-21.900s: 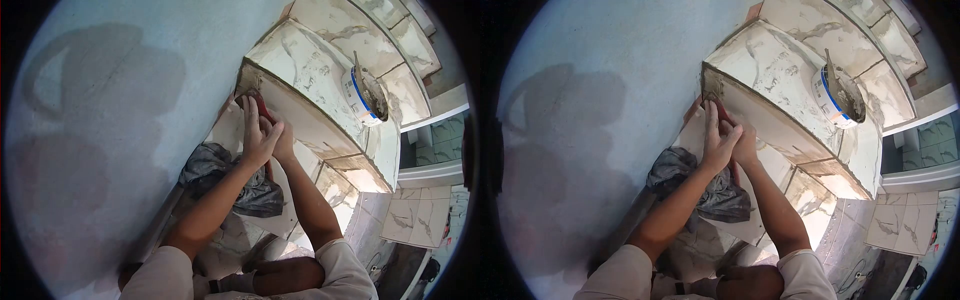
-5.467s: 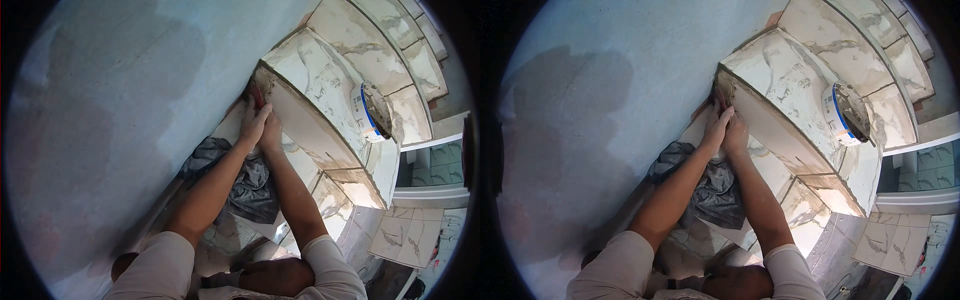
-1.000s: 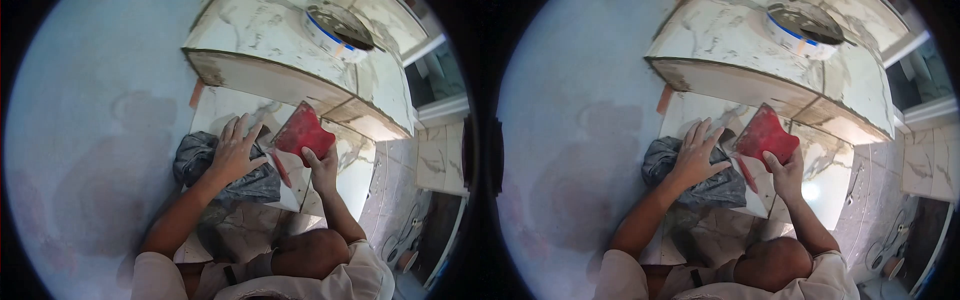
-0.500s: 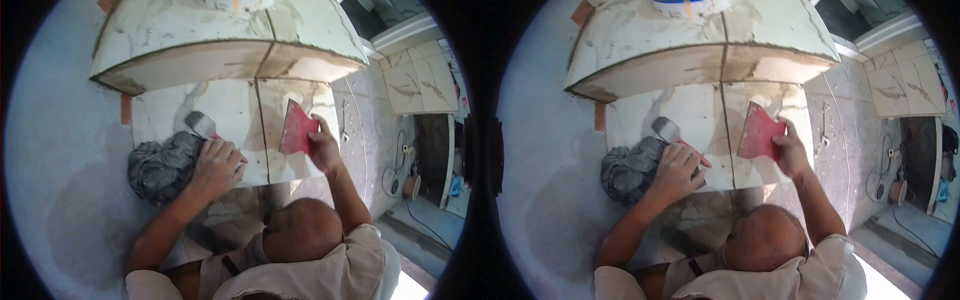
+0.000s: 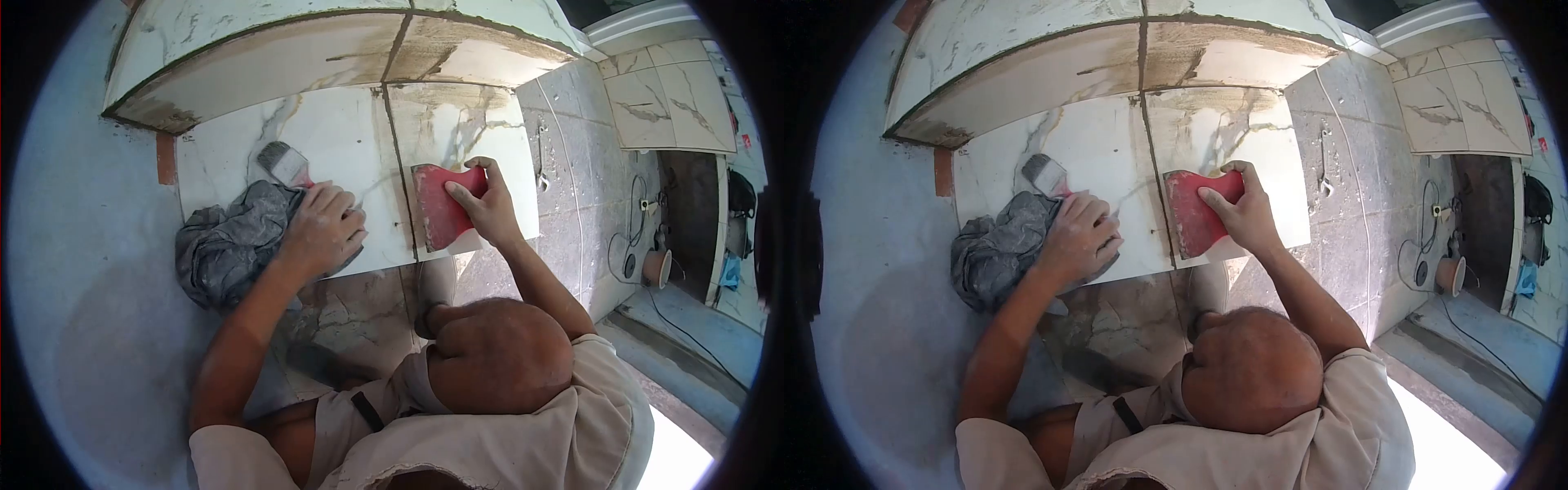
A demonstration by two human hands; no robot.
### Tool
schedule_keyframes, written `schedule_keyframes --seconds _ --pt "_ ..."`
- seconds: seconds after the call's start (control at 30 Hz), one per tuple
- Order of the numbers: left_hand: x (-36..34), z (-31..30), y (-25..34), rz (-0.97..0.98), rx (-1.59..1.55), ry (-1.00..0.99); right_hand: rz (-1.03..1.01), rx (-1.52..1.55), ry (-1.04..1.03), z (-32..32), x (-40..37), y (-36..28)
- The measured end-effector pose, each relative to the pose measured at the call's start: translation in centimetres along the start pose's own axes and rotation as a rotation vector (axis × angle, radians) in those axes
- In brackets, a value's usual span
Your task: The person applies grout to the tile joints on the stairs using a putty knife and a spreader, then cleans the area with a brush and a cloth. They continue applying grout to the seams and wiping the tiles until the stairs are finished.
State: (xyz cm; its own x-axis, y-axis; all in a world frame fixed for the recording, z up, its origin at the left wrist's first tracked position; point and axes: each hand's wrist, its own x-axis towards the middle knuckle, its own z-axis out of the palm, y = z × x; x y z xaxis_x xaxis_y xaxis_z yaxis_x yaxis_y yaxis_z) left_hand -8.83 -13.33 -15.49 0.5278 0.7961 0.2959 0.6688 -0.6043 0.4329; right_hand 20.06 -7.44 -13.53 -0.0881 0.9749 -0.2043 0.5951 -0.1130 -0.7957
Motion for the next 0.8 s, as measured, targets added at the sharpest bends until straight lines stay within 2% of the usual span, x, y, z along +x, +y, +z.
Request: schedule_keyframes --seconds 0.07,0.27,0.37,0.53,0.63,0.73,0.8 --pt "0.3 -0.2 -0.9 -0.011 0.011 0.043 0.036 -0.021 0.016 -0.2 0.1 -0.7" --pt "0.7 -0.2 -0.8 -0.004 0.018 0.055 0.181 0.348 0.016 -1.4 -0.7 0.2" --pt "0.7 -0.2 -0.7 -0.013 0.027 0.06 0.209 0.397 0.045 -1.4 -0.9 0.8" --pt "-0.1 -0.2 -1.0 -0.148 0.076 0.085 0.317 0.636 0.022 -1.9 -2.5 -3.0" --pt "-0.6 0.1 -1.3 -0.167 0.016 0.179 0.274 0.667 0.041 -3.4 -2.6 -4.9" --pt "-0.6 0.2 -1.4 -0.195 -0.003 0.249 0.244 0.602 -0.003 -7.6 -3.7 -8.4" --pt "-0.8 0.3 -1.1 -0.212 -0.012 0.245 0.238 0.53 0.045 -11.0 -5.7 -12.1"
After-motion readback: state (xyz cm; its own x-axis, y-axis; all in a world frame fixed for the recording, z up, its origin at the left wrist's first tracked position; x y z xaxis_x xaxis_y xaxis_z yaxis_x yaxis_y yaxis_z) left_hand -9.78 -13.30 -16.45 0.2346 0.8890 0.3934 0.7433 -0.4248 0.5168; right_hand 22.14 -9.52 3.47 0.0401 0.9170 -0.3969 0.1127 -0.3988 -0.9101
